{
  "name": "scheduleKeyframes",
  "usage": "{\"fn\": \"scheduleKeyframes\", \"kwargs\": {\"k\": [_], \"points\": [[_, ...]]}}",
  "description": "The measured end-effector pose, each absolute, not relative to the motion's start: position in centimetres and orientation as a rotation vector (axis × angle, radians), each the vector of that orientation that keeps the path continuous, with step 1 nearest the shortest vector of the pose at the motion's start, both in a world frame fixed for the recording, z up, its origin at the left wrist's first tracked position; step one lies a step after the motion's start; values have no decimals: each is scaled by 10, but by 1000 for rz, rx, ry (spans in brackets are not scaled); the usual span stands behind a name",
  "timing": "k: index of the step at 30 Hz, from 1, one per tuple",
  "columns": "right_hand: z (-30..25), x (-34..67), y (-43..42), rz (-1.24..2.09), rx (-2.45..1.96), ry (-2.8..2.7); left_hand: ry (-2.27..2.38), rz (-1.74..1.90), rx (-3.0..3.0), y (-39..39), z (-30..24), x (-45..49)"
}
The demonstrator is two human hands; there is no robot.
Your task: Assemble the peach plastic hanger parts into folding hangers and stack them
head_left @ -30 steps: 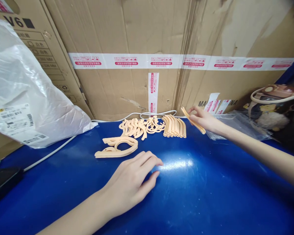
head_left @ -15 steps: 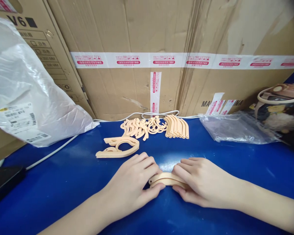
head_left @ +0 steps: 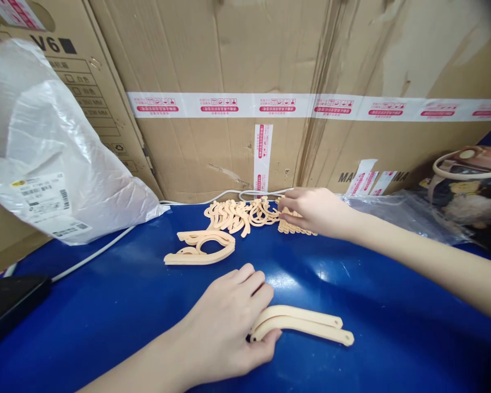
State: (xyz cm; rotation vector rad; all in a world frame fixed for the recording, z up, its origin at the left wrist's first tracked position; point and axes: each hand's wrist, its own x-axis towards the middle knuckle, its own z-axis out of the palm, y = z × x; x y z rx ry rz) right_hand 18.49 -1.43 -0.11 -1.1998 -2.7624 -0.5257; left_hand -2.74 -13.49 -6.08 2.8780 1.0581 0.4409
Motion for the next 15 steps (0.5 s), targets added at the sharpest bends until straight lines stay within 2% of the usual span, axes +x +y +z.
{"fn": "scheduleKeyframes", "kwargs": {"k": [5, 15], "points": [[-6, 166, 28, -427, -1308, -2802, 1028, 437, 2886, -135, -60, -28], [-17, 162, 59, -57, -1391, -2916, 1027, 424, 2850, -134, -62, -32]]}}
